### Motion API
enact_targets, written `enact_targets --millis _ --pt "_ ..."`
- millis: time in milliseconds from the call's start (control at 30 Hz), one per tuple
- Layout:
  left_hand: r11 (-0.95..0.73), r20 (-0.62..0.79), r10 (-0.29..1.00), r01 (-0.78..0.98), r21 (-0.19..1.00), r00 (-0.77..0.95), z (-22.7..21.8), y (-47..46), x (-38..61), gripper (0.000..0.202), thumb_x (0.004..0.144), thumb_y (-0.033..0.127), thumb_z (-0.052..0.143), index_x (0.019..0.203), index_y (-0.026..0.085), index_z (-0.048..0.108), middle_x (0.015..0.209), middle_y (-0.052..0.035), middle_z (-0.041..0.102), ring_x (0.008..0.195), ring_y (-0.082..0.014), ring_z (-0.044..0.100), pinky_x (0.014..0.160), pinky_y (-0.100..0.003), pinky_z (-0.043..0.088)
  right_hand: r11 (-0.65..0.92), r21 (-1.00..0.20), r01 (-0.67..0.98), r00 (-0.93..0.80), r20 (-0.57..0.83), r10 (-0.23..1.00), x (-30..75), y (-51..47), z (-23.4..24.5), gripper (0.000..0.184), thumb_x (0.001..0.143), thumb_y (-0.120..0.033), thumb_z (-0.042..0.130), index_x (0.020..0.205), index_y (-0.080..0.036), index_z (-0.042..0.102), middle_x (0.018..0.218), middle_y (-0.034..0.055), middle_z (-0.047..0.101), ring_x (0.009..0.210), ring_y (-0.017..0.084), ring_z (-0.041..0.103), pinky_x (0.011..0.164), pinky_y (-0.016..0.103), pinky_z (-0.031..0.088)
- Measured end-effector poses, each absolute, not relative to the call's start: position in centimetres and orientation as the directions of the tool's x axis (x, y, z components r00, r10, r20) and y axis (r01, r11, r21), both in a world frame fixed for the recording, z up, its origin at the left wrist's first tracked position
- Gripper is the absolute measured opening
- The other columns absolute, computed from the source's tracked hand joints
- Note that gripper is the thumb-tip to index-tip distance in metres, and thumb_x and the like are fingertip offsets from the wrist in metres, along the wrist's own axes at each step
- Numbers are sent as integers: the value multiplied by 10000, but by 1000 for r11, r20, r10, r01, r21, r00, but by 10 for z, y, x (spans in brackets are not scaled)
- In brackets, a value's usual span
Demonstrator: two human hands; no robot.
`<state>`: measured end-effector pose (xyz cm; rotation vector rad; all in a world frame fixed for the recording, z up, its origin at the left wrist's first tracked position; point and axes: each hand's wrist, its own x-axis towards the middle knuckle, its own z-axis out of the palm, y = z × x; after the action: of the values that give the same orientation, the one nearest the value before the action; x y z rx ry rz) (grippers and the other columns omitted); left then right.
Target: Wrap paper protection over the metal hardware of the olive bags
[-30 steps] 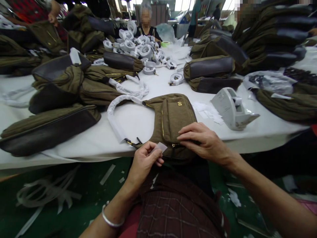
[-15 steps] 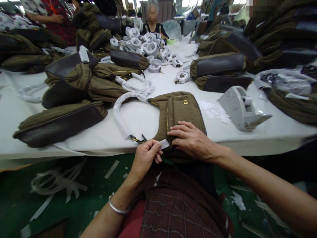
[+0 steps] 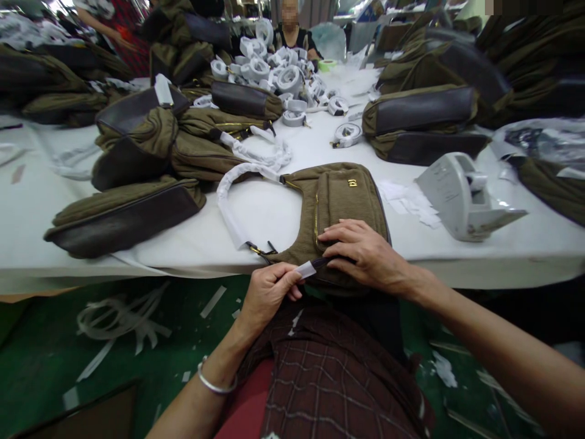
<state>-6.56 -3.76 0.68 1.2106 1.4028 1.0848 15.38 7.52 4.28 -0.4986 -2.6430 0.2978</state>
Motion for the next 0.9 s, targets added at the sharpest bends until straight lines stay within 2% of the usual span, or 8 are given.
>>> enact_targets --millis 267,467,567,667,800,900 --pt "120 -113 992 172 978 -49 8 -37 -60 310 873 430 618 794 150 725 590 -14 679 503 -123 624 510 -212 530 910 -289 297 -837 381 394 153 74 43 113 880 -229 642 968 -224 712 1193 63 680 1147 228 596 1059 500 384" --pt "94 -77 994 280 955 -73 13 -30 -46 280 883 417 605 860 167 728 601 1 670 510 -127 625 510 -212 510 910 -296 292 -843 370 391 155 75 43 121 883 -231 638 987 -227 701 1215 65 670 1159 227 588 1076 493 371" --pt "0 23 999 426 905 -47 19 -25 -41 248 895 390 599 901 184 736 664 -10 696 557 -130 628 556 -223 498 903 -310 297 -850 345 398 160 76 47 273 851 -240 674 1124 -228 658 1275 86 633 1213 246 552 1092 506 361" --pt "-143 165 986 583 800 15 23 -21 -37 189 905 324 595 901 187 725 803 -37 730 698 -154 656 674 -253 505 892 -340 299 -855 319 408 166 77 51 463 804 -263 722 1250 -243 599 1335 96 588 1256 264 515 1098 524 357" --pt "-294 324 942 689 663 91 19 -15 -28 168 934 262 544 936 182 692 855 -58 714 793 -170 654 763 -283 506 883 -356 307 -849 318 423 172 76 53 491 815 -308 716 1285 -259 583 1360 97 564 1275 270 496 1106 534 347" --pt "-354 409 908 694 627 94 13 -11 -23 171 953 247 509 924 181 664 854 -63 683 795 -161 632 765 -283 504 884 -355 304 -843 333 423 172 76 52 452 821 -299 712 1257 -257 602 1350 93 572 1270 268 497 1105 532 347"
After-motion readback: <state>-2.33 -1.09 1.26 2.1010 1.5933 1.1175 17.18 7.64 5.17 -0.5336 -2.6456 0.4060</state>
